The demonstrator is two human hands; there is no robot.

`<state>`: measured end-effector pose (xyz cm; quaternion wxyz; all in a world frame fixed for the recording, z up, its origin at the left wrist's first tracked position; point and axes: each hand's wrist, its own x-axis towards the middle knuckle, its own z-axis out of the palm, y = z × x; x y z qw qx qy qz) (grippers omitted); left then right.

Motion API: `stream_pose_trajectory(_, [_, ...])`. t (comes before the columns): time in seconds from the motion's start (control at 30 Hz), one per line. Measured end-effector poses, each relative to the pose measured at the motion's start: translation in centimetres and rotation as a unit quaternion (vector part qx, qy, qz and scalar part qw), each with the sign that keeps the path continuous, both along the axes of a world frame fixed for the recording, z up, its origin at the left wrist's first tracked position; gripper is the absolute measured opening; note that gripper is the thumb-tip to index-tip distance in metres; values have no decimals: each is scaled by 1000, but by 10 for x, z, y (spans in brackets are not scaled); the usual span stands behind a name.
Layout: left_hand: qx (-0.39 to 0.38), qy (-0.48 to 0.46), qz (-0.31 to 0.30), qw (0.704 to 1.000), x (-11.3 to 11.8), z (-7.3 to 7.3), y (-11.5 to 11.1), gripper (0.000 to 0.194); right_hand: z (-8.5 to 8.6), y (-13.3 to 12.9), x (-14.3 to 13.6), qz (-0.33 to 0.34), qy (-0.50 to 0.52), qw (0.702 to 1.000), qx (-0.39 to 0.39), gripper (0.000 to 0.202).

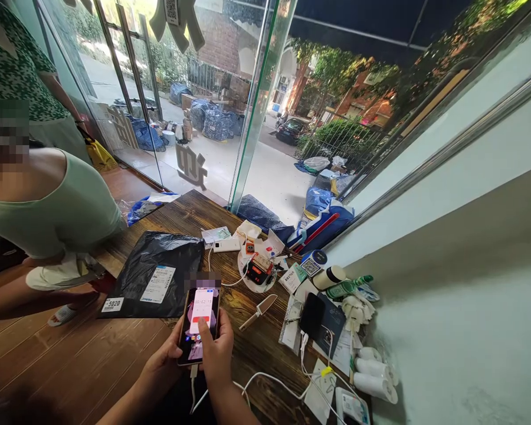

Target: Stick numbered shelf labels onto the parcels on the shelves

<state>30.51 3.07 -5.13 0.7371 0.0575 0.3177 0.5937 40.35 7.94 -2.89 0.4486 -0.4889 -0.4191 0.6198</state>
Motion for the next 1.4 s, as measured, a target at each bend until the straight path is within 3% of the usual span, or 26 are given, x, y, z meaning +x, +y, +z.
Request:
stream_pose_trajectory(0.1, [20, -15, 4, 1000, 0, -2, -1, 84, 1, -1, -2, -18, 0, 1000, -5, 41])
stream_pose_trajectory(0.27, [20, -33, -8, 999, -3, 0, -3, 85, -14, 3, -1, -104, 66, 987, -100, 44])
stream_pose_trajectory(0.4, [5, -34, -5, 999, -2, 1, -3, 83, -12, 6, 1, -5, 72, 996, -53, 34])
stream_pose_trajectory(0.5, [6, -29, 1, 1000, -1, -1, -2, 79, -3, 6, 0, 21, 4, 999, -27, 37])
stream_pose_trajectory(0.67, [17, -20, -2, 1000, -2, -3, -1, 76, 0, 7, -4, 18, -36, 999, -32, 41])
stream_pose_trajectory(0.8, [7, -11, -5, 1000, -5, -2, -1, 79, -7, 11, -3, -54, 10, 994, -95, 39])
stream_pose_trajectory(1.0, [2, -4, 0, 1000, -5, -4, 1, 79, -4, 16, -3, 42, 44, 997, -47, 37])
stream_pose_trajectory(1.17, [-7, -9, 5, 1000, -6, -3, 1, 74, -1, 16, -5, 32, -8, 999, -26, 40])
stream_pose_trajectory(1.4, [15, -22, 10, 1000, -5, 0, 6, 84, 8, 22, -7, 6, 48, 994, -102, 31])
